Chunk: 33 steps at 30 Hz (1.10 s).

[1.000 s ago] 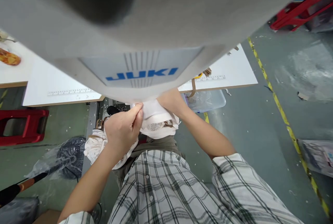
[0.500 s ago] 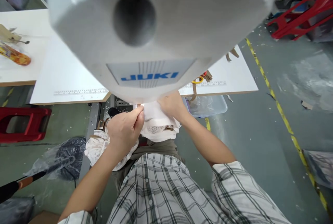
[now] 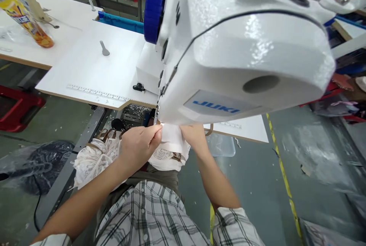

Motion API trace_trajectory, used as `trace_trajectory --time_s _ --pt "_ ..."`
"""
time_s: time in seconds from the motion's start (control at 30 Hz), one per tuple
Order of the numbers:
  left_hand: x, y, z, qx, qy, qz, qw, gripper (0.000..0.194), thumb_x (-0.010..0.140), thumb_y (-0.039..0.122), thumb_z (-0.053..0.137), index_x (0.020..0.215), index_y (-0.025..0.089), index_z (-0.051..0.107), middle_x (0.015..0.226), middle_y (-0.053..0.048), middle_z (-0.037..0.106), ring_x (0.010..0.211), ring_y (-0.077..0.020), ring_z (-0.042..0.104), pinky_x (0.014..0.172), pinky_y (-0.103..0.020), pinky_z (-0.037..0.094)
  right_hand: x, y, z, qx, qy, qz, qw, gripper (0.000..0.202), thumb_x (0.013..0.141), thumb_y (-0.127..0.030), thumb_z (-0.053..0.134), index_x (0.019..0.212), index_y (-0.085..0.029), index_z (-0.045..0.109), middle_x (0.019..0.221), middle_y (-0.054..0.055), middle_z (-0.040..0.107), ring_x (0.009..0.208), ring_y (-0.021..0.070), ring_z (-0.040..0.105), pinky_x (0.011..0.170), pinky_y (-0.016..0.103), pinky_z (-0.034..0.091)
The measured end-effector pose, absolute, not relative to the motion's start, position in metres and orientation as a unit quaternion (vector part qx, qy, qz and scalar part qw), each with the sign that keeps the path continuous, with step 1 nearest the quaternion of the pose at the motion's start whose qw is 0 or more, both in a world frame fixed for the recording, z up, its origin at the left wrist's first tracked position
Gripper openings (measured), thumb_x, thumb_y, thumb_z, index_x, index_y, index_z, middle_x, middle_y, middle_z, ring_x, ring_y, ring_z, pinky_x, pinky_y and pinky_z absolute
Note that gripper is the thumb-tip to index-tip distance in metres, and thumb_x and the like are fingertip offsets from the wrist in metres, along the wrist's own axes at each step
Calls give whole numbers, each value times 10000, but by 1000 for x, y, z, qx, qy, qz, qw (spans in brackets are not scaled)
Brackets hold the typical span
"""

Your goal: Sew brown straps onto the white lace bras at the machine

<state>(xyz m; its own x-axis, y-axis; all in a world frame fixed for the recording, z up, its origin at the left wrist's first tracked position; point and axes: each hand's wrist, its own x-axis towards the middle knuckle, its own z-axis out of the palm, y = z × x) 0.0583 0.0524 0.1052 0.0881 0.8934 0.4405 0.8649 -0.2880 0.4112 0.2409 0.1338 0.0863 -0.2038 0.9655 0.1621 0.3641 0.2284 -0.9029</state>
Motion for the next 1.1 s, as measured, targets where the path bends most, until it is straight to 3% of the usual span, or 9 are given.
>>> trace_trajectory --time_s 0.13,0.3,0.57,0.67,0.8,0.97,1.1 --pt "57 52 103 731 596 331 17 275 968 285 498 917 202 755 612 15 708 556 -124 622 539 -262 357 239 132 89 -500 -670 380 396 223 766 -263 530 873 -185 709 879 45 752 991 233 664 960 380 500" --pt "57 53 103 725 600 338 13 275 964 283 497 906 204 754 630 11 716 565 -126 624 549 -262 367 239 131 90 -507 -664 384 391 192 725 -250 517 809 -192 679 877 41 755 940 231 675 929 369 513" --pt "53 52 106 710 616 336 59 291 965 308 493 958 208 767 742 -1 765 662 -139 677 603 -249 414 241 129 89 -514 -669 385 375 138 752 -257 517 680 -188 613 717 13 677 815 202 632 822 322 508" --pt "52 52 109 699 626 338 75 297 965 313 492 982 209 769 774 -1 777 677 -139 688 607 -245 429 241 129 86 -538 -637 397 384 125 777 -298 560 735 -185 592 692 -1 642 746 179 599 792 318 501" --pt "51 54 114 696 620 349 96 304 975 331 480 1006 217 761 868 -6 792 745 -143 709 647 -238 466 239 122 81 -489 -557 497 451 259 805 -381 628 972 -189 581 822 6 654 775 153 592 759 273 493" --pt "44 47 114 750 563 329 108 300 998 335 469 1062 210 734 946 -25 788 835 -150 714 717 -236 490 242 92 72 -439 -358 701 434 372 762 -511 723 888 -210 544 716 -45 549 573 91 488 548 205 424" --pt "44 31 111 798 506 321 60 289 952 368 558 1127 173 679 883 -56 763 813 -174 690 734 -274 488 252 53 67 -425 -402 674 451 365 757 -525 744 867 -214 587 721 -30 574 630 112 554 620 239 484"
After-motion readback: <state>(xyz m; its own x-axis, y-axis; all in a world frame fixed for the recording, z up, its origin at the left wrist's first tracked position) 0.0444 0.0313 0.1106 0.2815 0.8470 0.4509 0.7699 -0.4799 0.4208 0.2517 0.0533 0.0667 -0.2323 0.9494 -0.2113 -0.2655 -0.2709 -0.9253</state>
